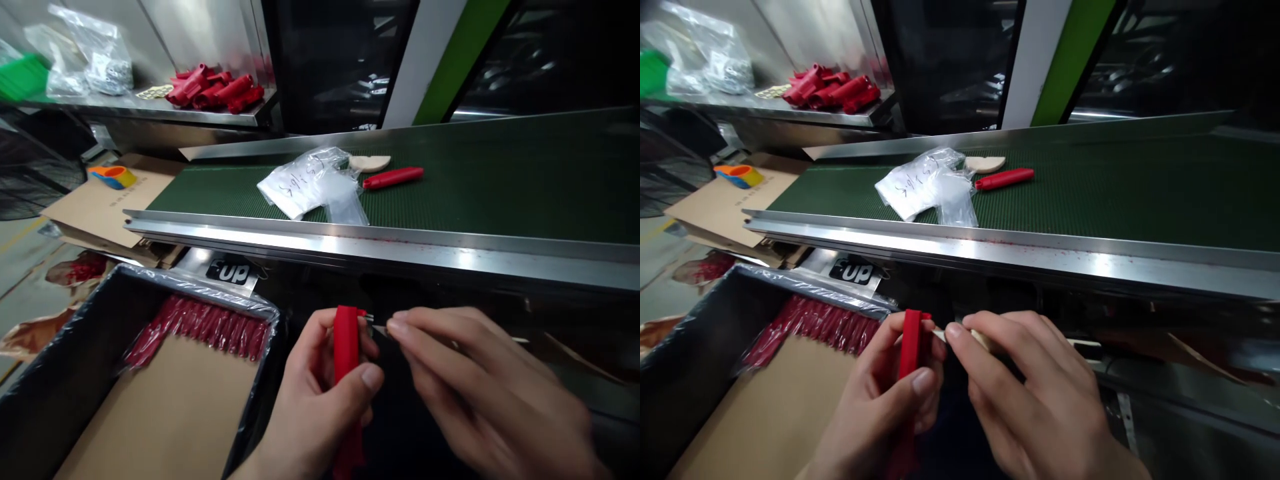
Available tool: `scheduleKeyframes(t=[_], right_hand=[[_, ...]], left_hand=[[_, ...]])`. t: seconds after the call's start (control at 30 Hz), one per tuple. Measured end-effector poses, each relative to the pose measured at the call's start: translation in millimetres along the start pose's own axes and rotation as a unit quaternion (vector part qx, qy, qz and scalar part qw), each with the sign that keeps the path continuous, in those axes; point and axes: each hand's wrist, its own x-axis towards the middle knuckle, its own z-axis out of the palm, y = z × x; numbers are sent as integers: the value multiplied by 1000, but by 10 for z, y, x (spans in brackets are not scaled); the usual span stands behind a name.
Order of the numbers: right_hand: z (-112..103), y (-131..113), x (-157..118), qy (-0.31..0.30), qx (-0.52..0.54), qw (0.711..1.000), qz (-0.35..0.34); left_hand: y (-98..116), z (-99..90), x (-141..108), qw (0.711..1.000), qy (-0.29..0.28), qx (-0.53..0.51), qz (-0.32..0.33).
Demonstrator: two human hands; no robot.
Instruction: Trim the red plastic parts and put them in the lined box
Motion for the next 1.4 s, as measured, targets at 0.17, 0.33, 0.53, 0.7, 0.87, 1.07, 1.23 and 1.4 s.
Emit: scheduleKeyframes(t=[0.17, 0.33, 0.53, 0.7, 0.87, 1.07, 1.23, 1.4], right_hand=[[-15, -11, 35, 2, 4, 1000, 0], [-34, -1, 20, -3, -8, 1000, -8], [-50, 13, 4, 4, -25, 999, -19], [-56, 104, -28, 14, -57, 998, -4], [-94, 118, -86, 47, 7, 999, 27], [-57, -43, -113, 12, 72, 997, 31], [2, -52, -79, 24, 81, 996, 28], [-17, -56, -87, 18, 73, 997, 36]], left_hand=[[13, 65, -71, 1000, 15, 13, 7], [-9, 77, -85, 1000, 18, 20, 14], [-11, 65, -92, 997, 18, 68, 24], [-36, 28, -145, 998, -25, 38, -38], [-114, -35, -146, 992, -87, -56, -68], [-43, -43, -86, 978, -125, -154, -70], [6, -1, -103, 973, -120, -172, -99], [2, 5, -112, 970, -127, -176, -107]])
